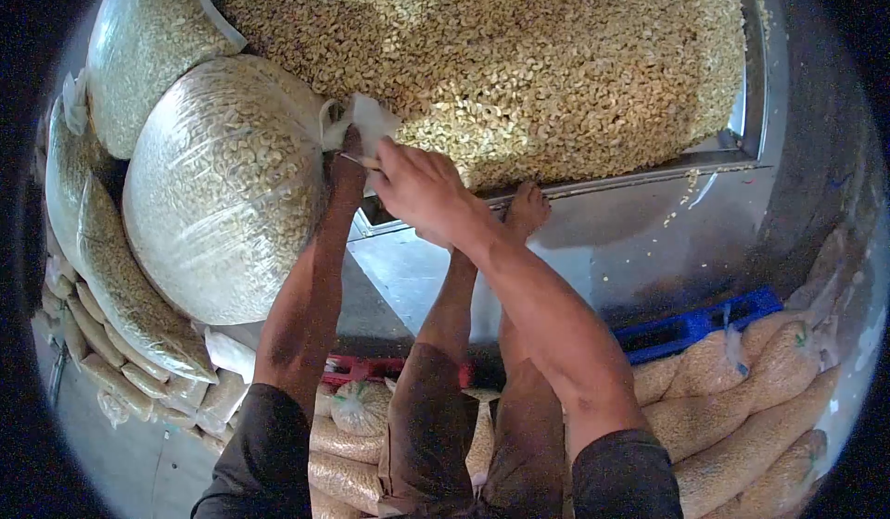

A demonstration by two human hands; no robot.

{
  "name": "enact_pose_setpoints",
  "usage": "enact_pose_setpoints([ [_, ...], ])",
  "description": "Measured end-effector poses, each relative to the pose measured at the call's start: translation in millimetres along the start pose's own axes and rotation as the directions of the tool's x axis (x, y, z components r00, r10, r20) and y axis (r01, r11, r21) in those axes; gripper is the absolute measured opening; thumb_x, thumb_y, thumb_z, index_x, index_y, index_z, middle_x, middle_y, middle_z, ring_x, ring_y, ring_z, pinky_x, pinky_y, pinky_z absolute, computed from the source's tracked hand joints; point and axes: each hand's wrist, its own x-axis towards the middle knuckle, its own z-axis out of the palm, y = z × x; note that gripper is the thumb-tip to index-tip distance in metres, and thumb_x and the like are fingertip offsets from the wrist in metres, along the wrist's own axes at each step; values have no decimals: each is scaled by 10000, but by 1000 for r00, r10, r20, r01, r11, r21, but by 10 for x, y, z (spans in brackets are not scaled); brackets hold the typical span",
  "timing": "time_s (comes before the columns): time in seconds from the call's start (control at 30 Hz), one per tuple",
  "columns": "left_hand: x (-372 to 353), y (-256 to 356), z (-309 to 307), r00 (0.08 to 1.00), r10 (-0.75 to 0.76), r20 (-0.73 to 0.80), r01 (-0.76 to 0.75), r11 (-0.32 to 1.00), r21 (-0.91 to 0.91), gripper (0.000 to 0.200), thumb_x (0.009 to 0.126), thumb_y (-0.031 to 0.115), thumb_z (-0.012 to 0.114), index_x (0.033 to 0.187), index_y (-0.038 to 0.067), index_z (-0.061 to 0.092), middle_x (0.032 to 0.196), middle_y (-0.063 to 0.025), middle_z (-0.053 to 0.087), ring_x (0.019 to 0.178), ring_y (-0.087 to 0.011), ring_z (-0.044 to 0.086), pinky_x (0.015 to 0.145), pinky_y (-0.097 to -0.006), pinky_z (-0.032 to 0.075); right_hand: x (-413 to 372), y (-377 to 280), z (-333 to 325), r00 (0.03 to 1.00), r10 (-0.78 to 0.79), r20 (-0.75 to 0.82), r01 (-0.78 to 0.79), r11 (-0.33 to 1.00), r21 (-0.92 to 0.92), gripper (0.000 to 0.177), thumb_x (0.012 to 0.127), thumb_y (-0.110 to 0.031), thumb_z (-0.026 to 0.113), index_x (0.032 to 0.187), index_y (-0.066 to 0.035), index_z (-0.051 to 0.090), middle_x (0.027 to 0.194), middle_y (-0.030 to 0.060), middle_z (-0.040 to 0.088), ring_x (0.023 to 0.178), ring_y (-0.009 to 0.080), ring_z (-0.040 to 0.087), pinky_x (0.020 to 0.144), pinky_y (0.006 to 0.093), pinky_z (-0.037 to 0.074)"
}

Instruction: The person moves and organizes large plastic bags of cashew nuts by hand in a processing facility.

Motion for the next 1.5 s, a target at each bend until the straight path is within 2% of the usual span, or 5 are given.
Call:
enact_pose_setpoints([
  [0.1,244,-275,-239,908,327,262,-417,758,501,414,968,332,484,1255,37,524,1209,-160,600,1100,-267,572,901,-370,449,313,16,257,999,-41,-6,41,998,-45,235,899,-280,558,948,-51,533,817,164,625,786,398,613,690,472,485],
  [0.4,204,-263,-224,974,-122,190,-35,752,658,378,923,184,528,1270,47,467,1221,-133,551,1130,-248,521,977,-380,397,550,57,482,998,-42,-52,36,992,-120,211,877,-246,564,993,-70,573,850,163,652,816,377,635,725,465,501],
  [1.03,232,-387,-249,876,290,386,-473,679,561,133,899,130,543,982,46,483,924,-114,589,910,-286,587,781,-374,458,629,-29,583,973,-228,24,216,879,-426,194,739,-129,627,858,10,562,746,178,649,692,342,668,587,442,530],
  [1.3,-937,-1497,820,861,202,-468,264,608,749,100,857,83,511,933,21,529,857,-105,595,779,-288,605,623,-408,463,669,-100,605,977,-165,135,211,837,-505,221,691,-107,621,890,-12,628,828,112,663,791,282,660,629,416,519],
  [1.5,-907,-1760,830,852,299,-429,220,538,814,84,843,60,495,921,40,519,880,-106,586,835,-284,599,657,-399,465,674,-9,707,904,-419,78,389,736,-554,221,695,-130,584,893,-33,588,760,81,547,729,294,559,634,426,430],
])
